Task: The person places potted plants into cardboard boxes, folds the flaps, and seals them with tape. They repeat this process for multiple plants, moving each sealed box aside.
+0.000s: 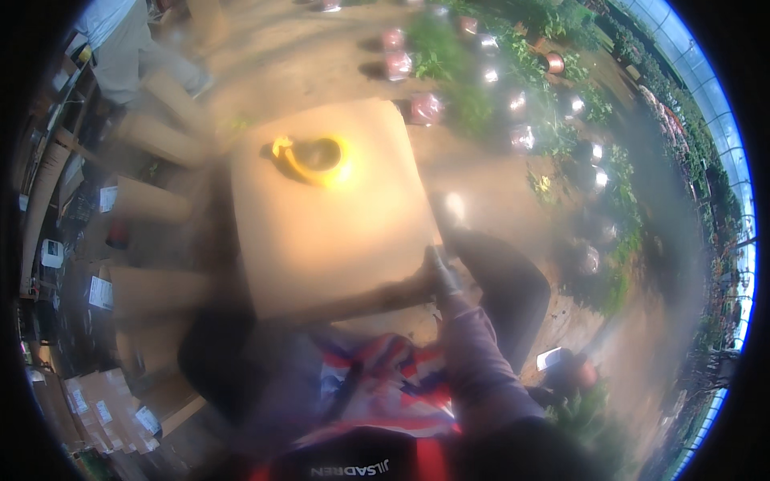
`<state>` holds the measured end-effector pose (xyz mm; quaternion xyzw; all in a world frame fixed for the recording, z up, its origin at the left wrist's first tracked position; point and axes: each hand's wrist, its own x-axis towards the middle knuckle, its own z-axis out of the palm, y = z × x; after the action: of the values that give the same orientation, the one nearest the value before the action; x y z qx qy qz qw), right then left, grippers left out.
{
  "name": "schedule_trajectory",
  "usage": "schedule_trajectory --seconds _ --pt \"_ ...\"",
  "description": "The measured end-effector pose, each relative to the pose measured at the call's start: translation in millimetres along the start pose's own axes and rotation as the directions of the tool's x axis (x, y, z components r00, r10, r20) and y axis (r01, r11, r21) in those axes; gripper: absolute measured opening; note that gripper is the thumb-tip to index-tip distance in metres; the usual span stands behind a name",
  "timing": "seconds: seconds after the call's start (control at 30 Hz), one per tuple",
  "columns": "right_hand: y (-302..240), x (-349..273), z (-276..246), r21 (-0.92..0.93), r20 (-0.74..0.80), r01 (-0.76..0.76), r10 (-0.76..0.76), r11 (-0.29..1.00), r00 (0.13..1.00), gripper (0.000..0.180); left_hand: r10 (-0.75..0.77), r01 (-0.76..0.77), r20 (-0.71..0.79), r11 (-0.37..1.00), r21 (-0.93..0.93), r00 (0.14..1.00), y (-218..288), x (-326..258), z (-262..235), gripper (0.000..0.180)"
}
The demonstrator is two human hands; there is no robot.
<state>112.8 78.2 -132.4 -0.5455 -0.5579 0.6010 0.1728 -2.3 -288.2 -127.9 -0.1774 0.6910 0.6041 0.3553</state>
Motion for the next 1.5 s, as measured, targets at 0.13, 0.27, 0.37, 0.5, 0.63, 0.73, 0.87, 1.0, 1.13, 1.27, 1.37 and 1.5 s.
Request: schedule_trajectory --seconds 0.13,0.27,0.37,0.5,0.63,0.73,0.87,1.0,1.13,1.27,1.37,1.5 --pt "39 16 -9 0.159 -0.050 0.103 -0.096 0.982 0.994 0.047 0.077 -0.121 0.163 0.951 0.285 0.984 -34 -2 16 0.038" --pt "52 27 -16 -0.054 -0.155 0.167 -0.173 0.984 0.973 0.038 0.125 -0.213 0.218 0.867 0.450 0.968 -24 7 11 0.036" --pt "36 22 -23 0.136 0.130 0.121 -0.139 0.983 0.982 0.036 0.178 -0.280 0.235 0.797 0.536 0.956 -16 13 9 0.035" --pt "-16 16 -32 -0.086 0.040 -0.063 0.066 0.994 0.997 0.047 0.230 -0.357 0.279 0.711 0.606 0.932 -10 26 11 0.035" --pt "-72 35 -37 0.001 0.010 -0.121 0.121 0.993 0.993 0.055 0.266 -0.405 0.306 0.641 0.652 0.914 2 38 20 0.036" --pt "-89 45 -40 0.019 -0.033 -0.112 0.113 0.993 0.993 0.058 0.331 -0.463 0.324 0.607 0.646 0.886 8 44 33 0.041" --pt "-128 27 -57 -0.550 0.142 0.302 -0.270 0.778 0.952 0.065 0.267 -0.409 0.315 0.680 0.609 0.911 0 53 43 0.033" --pt "-238 8 -115 -0.686 0.457 0.495 -0.214 0.532 0.863 0.051 0.134 -0.250 0.240 0.789 0.561 0.961 -13 43 48 0.021" --pt "-273 -7 -232 -0.161 -0.012 0.236 -0.241 0.958 0.970 0.036 -0.318 0.323 0.076 0.945 -0.055 0.945 26 -11 70 0.023" --pt "-94 -49 -297 -0.419 -0.131 -0.017 -0.043 0.908 0.990 0.035 0.230 -0.209 0.484 0.973 -0.097 0.844 145 -61 103 0.023" --pt "41 -90 -309 -0.645 -0.160 -0.348 0.325 0.681 0.932 0.034 0.550 -0.645 0.388 0.744 0.176 0.740 237 -47 108 0.027" --pt "115 -108 -303 -0.726 -0.166 -0.461 0.520 0.510 0.838 0.033 0.718 -0.652 0.114 0.540 0.533 0.687 289 20 92 0.032"
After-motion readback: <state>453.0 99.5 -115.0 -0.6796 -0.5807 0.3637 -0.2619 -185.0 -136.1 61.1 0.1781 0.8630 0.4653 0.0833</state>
